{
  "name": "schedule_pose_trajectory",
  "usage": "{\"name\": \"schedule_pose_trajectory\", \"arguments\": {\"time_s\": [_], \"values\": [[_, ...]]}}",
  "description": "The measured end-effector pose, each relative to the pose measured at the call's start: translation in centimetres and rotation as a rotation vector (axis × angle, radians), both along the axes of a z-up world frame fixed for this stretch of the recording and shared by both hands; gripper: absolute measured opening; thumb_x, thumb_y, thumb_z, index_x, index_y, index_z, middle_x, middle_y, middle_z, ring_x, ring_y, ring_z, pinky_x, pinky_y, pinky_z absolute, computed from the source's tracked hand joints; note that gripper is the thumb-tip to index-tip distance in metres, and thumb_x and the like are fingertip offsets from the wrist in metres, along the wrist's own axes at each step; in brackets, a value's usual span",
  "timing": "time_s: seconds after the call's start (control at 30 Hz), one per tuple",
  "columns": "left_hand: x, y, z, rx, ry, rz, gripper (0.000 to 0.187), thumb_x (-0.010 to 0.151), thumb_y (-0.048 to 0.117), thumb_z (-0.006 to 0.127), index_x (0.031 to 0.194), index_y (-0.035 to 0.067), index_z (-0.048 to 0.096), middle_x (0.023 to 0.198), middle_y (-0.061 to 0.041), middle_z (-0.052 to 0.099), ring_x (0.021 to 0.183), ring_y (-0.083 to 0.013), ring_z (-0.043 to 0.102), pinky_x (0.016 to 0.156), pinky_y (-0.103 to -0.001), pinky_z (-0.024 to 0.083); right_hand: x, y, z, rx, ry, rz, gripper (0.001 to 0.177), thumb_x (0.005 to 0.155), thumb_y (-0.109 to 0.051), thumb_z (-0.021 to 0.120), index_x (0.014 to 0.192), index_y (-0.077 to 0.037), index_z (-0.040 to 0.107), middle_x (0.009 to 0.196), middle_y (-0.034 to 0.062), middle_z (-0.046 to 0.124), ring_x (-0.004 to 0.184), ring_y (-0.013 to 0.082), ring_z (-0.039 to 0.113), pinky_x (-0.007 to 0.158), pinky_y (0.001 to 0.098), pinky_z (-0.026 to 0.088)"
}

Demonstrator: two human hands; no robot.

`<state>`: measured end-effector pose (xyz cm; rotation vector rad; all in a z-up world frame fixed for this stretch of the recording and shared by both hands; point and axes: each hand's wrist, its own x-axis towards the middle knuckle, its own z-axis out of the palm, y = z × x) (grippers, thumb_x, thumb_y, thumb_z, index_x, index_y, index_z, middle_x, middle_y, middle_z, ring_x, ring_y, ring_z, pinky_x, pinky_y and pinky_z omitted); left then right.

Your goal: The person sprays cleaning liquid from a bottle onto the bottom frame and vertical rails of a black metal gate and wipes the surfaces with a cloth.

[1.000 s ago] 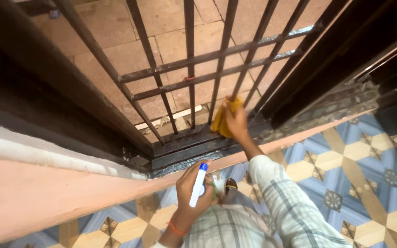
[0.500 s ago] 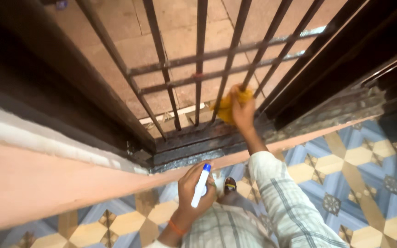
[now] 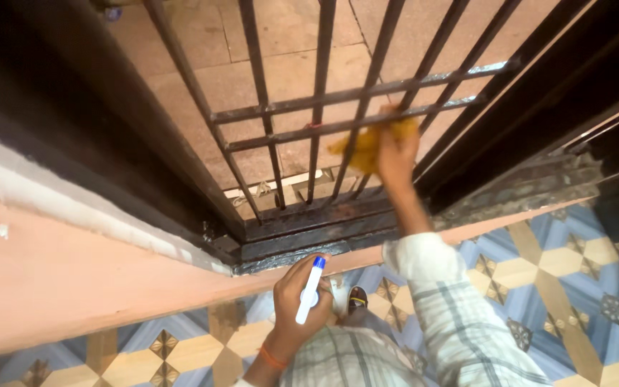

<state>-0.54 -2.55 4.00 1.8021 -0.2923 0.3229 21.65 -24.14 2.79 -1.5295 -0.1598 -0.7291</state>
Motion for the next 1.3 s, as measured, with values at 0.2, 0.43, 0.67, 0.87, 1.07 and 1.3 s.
{"name": "schedule_pose_trajectory", "arguments": {"time_s": [0.2, 0.43, 0.67, 0.87, 1.07, 1.3], "values": [[0.1, -0.6, -0.5, -0.009, 0.002, -0.015, 0.050, 0.070, -0.008, 0.059, 0.118, -0.002, 0.070, 0.116, -0.017, 0.074, 0.072, -0.0171, 0.074, 0.065, -0.028, 0.059, 0.1, -0.4, -12.1, 0.125, 0.150, 0.183, 0.015, 0.111, -0.018, 0.063, 0.117, -0.003, 0.063, 0.087, -0.0016, 0.059, 0.078, 0.0088, 0.055, 0.069, 0.0247, 0.044], [-0.1, -0.6, -0.8, -0.023, 0.008, -0.017, 0.052, 0.068, -0.009, 0.058, 0.118, -0.004, 0.069, 0.117, -0.017, 0.074, 0.070, -0.0169, 0.074, 0.065, -0.027, 0.060, -0.2, -0.3, -11.8, -0.301, 0.081, -0.043, 0.016, 0.100, -0.014, 0.069, 0.110, -0.002, 0.067, 0.101, 0.0044, 0.071, 0.094, 0.0122, 0.067, 0.082, 0.0273, 0.054], [1.2, -1.2, -0.3, 0.022, -0.006, 0.009, 0.053, 0.068, -0.009, 0.059, 0.119, -0.003, 0.069, 0.117, -0.018, 0.073, 0.072, -0.0176, 0.074, 0.067, -0.028, 0.060, 1.9, -0.5, 0.3, 0.111, 0.070, 0.035, 0.013, 0.104, -0.014, 0.070, 0.111, -0.004, 0.068, 0.096, 0.0024, 0.070, 0.090, 0.0116, 0.065, 0.078, 0.0279, 0.055], [2.0, -2.8, -0.1, 0.004, 0.012, 0.011, 0.050, 0.070, -0.009, 0.059, 0.118, -0.002, 0.071, 0.113, -0.016, 0.075, 0.071, -0.0179, 0.073, 0.066, -0.028, 0.060, 0.6, -0.4, -12.0, 0.092, 0.242, 0.157, 0.016, 0.105, -0.017, 0.065, 0.113, -0.003, 0.067, 0.089, -0.0045, 0.062, 0.080, 0.0042, 0.056, 0.066, 0.0211, 0.046], [2.6, -3.6, 0.7, 0.016, -0.129, -0.033, 0.047, 0.074, -0.008, 0.059, 0.120, -0.002, 0.068, 0.114, -0.015, 0.073, 0.077, -0.0181, 0.073, 0.073, -0.029, 0.060, -0.1, -0.4, -16.1, -0.071, 0.255, 0.142, 0.015, 0.103, -0.017, 0.067, 0.110, -0.004, 0.069, 0.090, -0.0019, 0.067, 0.082, 0.0071, 0.060, 0.071, 0.0234, 0.050], [3.8, -3.5, 0.9, 0.013, 0.011, -0.053, 0.050, 0.069, -0.007, 0.060, 0.117, -0.001, 0.071, 0.112, -0.015, 0.075, 0.071, -0.0168, 0.075, 0.065, -0.029, 0.060, 1.5, -1.2, -1.0, -0.066, 0.079, 0.075, 0.016, 0.102, -0.017, 0.069, 0.110, -0.004, 0.070, 0.098, 0.0023, 0.071, 0.089, 0.0144, 0.066, 0.078, 0.0297, 0.054]]}}
